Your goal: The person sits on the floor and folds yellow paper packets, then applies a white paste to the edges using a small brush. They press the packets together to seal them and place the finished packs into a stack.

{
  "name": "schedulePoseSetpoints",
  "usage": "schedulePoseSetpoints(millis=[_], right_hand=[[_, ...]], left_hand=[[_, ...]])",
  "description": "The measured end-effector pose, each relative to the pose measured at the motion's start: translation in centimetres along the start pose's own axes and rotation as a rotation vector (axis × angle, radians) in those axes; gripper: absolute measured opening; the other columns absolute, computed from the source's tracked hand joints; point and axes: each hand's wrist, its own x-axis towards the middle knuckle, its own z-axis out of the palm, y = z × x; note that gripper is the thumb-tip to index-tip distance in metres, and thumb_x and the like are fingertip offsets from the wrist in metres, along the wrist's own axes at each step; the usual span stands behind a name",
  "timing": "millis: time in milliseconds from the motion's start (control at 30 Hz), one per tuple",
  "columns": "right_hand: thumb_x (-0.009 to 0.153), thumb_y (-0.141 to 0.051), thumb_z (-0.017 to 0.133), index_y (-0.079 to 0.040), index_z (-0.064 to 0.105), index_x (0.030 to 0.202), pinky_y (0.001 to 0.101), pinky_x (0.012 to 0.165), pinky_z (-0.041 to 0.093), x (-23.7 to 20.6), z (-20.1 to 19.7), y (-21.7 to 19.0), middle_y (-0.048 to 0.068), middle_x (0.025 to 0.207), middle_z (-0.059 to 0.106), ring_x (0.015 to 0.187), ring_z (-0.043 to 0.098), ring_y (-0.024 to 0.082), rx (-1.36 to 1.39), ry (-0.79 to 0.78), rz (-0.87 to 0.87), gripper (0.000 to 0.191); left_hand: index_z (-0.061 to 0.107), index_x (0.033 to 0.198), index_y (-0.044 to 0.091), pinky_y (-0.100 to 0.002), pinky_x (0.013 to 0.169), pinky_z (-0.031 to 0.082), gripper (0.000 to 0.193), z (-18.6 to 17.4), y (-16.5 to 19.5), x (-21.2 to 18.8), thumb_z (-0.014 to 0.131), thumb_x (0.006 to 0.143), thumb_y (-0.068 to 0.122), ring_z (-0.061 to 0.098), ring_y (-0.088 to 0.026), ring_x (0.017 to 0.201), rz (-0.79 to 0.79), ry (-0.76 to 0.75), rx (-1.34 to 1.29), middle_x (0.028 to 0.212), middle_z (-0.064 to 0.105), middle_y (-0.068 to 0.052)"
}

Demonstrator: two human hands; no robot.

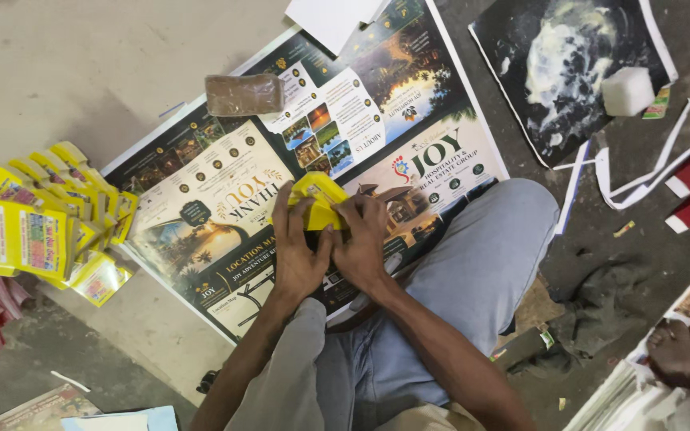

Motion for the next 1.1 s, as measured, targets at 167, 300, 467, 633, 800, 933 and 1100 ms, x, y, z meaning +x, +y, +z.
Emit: schedulePoseSetpoints(millis=[167,300,467,633,800,933,1100], right_hand=[[0.078,-0.005,0.077,0.004,0.057,0.136,0.0517,0.100,0.036,0.12,-0.02,-0.18,0.018,0.116,0.059,0.112,0.050,0.041,-0.005,-0.048,0.015,0.062],[0.072,-0.003,0.078,-0.004,0.065,0.118,0.0491,0.101,0.037,0.33,0.08,-0.38,0.017,0.116,0.060,0.114,0.052,0.039,0.001,0.029,-0.045,0.048],[0.073,-0.004,0.079,0.000,0.064,0.129,0.0498,0.099,0.037,0.36,0.23,-0.19,0.018,0.114,0.061,0.111,0.052,0.041,-0.056,-0.076,0.036,0.058],[0.075,-0.006,0.078,0.000,0.060,0.130,0.0493,0.102,0.037,0.13,0.23,-0.02,0.018,0.120,0.061,0.115,0.053,0.039,0.029,0.011,-0.005,0.059],[0.072,-0.005,0.078,-0.004,0.066,0.125,0.0492,0.101,0.038,0.15,0.10,0.07,0.019,0.119,0.060,0.115,0.051,0.039,-0.020,-0.017,-0.019,0.054],[0.073,-0.008,0.080,0.000,0.062,0.132,0.0506,0.104,0.037,0.12,0.13,0.30,0.015,0.118,0.061,0.116,0.053,0.037,-0.016,-0.050,0.031,0.062],[0.073,-0.008,0.081,-0.005,0.066,0.125,0.0486,0.102,0.039,0.05,0.36,0.47,0.017,0.118,0.060,0.116,0.052,0.036,-0.032,0.000,-0.008,0.054]], left_hand=[[0.048,0.144,-0.001,-0.053,0.116,0.039,0.059,-0.12,-0.34,-0.01,0.072,0.092,0.014,0.048,-0.044,0.132,-0.071,-0.052,0.011,0.139,0.051,-0.026],[0.044,0.143,-0.004,-0.054,0.118,0.034,0.059,-0.10,-0.48,-0.33,0.069,0.092,0.014,0.037,-0.051,0.142,-0.016,0.000,-0.018,0.154,0.035,-0.034],[0.046,0.144,-0.001,-0.053,0.119,0.037,0.059,0.17,-0.65,-0.48,0.069,0.093,0.016,0.044,-0.047,0.138,-0.092,-0.049,-0.009,0.146,0.043,-0.026],[0.037,0.150,-0.006,-0.057,0.118,0.033,0.069,-0.05,-0.61,-0.50,0.069,0.093,0.015,0.040,-0.049,0.137,-0.064,-0.043,-0.018,0.145,0.043,-0.029],[0.045,0.146,-0.002,-0.055,0.117,0.035,0.061,-0.30,-0.32,-0.17,0.068,0.092,0.014,0.041,-0.049,0.138,-0.006,-0.028,0.011,0.146,0.044,-0.031],[0.043,0.146,-0.004,-0.055,0.118,0.035,0.061,-0.44,-0.22,0.07,0.068,0.094,0.015,0.044,-0.048,0.136,-0.046,-0.058,-0.028,0.144,0.048,-0.029],[0.044,0.145,-0.005,-0.056,0.118,0.032,0.060,-0.53,-0.20,0.00,0.068,0.093,0.014,0.037,-0.052,0.141,-0.009,-0.042,0.006,0.152,0.039,-0.034]])
